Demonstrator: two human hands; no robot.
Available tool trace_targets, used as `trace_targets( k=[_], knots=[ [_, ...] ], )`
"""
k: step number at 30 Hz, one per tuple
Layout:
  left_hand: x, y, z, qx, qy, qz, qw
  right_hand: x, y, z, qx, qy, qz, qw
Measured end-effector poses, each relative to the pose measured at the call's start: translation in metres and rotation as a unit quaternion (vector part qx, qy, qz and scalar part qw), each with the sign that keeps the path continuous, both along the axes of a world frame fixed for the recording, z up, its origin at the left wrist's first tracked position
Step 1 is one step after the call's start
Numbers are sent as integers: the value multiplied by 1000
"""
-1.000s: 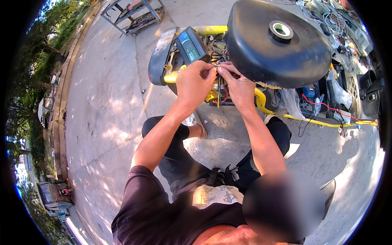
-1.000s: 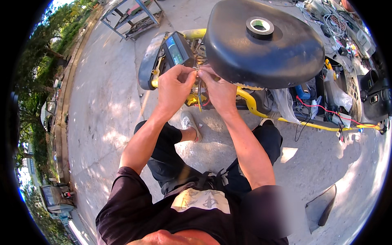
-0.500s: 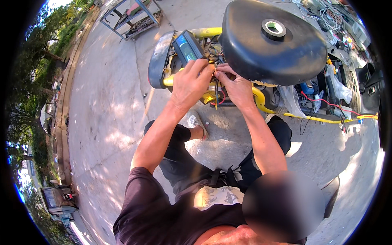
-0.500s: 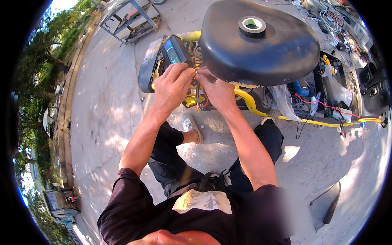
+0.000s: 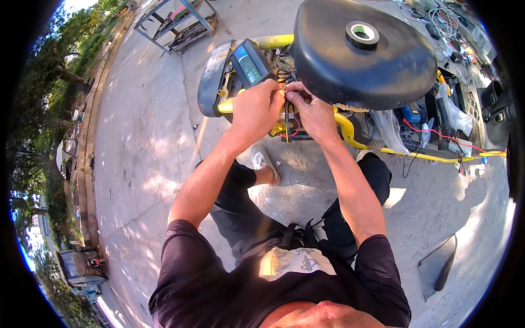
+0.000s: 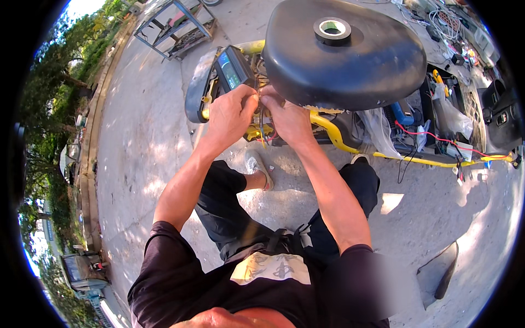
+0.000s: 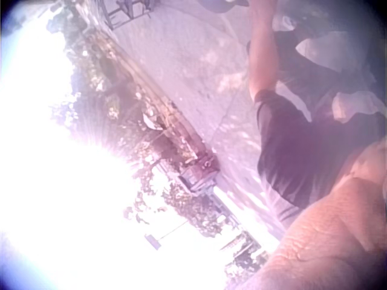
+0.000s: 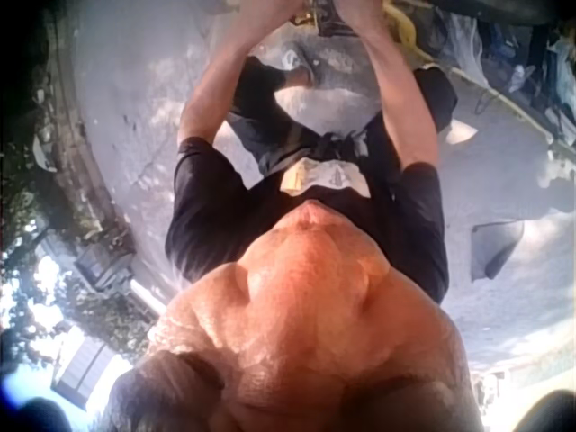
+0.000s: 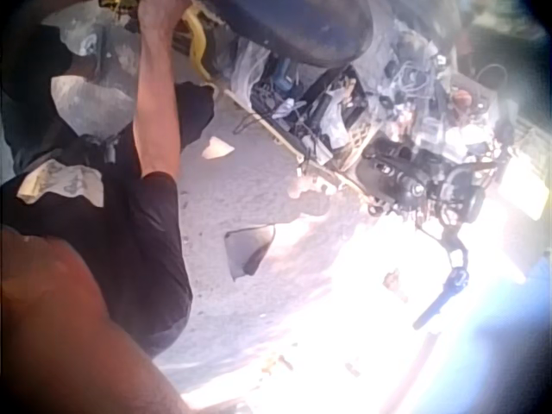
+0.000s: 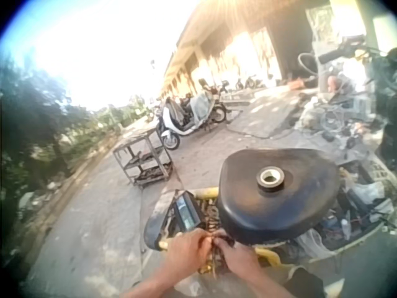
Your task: The person repairs the wiring on a yellow motorcycle by stripping wire ends with pliers and connecting them to a battery. The person works outdoors on a paved surface with other motorcycles visible in the background.
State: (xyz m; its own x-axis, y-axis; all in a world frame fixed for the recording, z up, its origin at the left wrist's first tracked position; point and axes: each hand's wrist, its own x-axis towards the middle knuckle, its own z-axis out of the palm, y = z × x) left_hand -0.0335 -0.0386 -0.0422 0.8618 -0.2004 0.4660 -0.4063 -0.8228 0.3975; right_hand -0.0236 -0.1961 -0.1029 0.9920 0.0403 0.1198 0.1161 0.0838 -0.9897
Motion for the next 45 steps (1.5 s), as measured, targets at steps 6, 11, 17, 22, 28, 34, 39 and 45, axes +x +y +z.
trace_targets(
  k=[6,11,17,22,28,34,39,45],
  knots=[
    [32,23,22,-398,492,29,774,5,7,-15,8,-82,-13,996],
    [25,20,36,-251,396,-5,883,5,5,-13,16,-17,0,1000],
    [4,27,28,190,-134,-120,965,6,7,-14,32,-25,-4,999],
    [16,27,19,256,-221,-172,925,0,4,7,59,24,8,998],
    [4,2,7,138,-41,-20,989,4,12,-17,56,-53,-34,996],
    [8,4,23,-417,425,73,800,3,14,-17,41,-63,-30,997],
    [3,15,26,-55,147,-12,987,4,4,-4,41,-6,-15,999],
    [11,29,25,286,-252,-140,914,4,6,-3,84,6,1,996]
  ],
)
